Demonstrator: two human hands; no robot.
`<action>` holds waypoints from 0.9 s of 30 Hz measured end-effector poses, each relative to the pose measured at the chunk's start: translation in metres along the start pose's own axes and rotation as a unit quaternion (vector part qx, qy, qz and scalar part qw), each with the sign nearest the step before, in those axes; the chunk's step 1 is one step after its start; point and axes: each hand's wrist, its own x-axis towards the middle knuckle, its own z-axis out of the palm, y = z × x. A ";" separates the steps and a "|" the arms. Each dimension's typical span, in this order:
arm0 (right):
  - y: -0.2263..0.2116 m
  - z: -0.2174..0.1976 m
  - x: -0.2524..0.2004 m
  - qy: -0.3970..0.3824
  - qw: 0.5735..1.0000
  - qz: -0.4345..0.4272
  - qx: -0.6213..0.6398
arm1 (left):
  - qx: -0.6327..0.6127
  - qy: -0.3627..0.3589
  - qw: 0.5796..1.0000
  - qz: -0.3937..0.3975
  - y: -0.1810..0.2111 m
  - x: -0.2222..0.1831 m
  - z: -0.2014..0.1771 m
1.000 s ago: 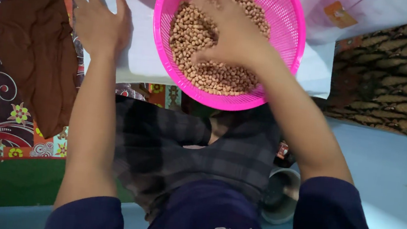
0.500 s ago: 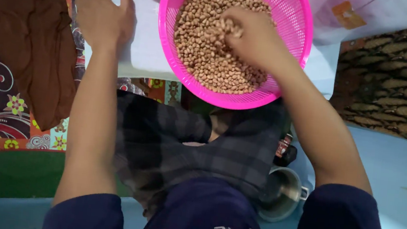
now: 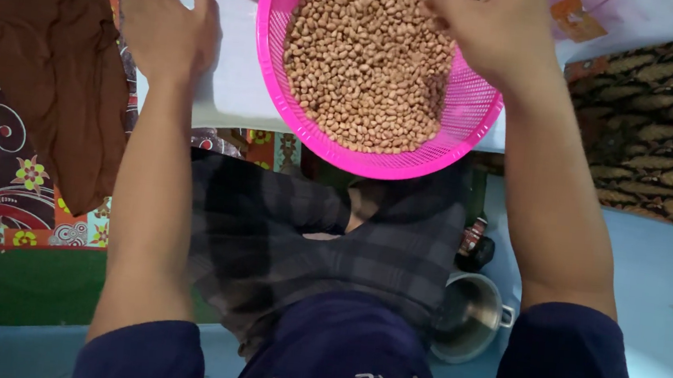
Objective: Sorting and sifting through peanuts in a plastic basket by hand
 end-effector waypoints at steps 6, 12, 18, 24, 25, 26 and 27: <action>-0.013 0.010 0.007 -0.145 0.984 0.101 -0.033 | 0.004 0.000 1.000 -0.006 -0.001 0.000 0.003; -0.024 0.055 -0.005 -0.366 0.860 0.282 -0.218 | 0.024 0.023 0.999 0.004 -0.006 0.002 0.009; -0.001 0.092 -0.018 -0.291 0.889 0.255 -0.245 | 0.009 0.025 0.999 0.020 -0.006 0.002 0.007; 0.017 0.085 -0.017 -0.212 0.942 0.230 -0.122 | 0.028 0.016 0.999 0.014 -0.007 0.001 0.008; 0.022 0.084 -0.015 -0.194 0.945 0.256 -0.066 | 0.033 0.009 0.999 0.011 -0.007 0.001 0.008; 0.020 0.082 -0.013 -0.192 0.945 0.256 -0.067 | 0.031 0.010 0.999 0.012 -0.008 0.001 0.009; 0.017 0.081 -0.011 -0.155 0.930 0.326 0.063 | 0.030 0.019 0.999 0.013 -0.009 0.001 0.011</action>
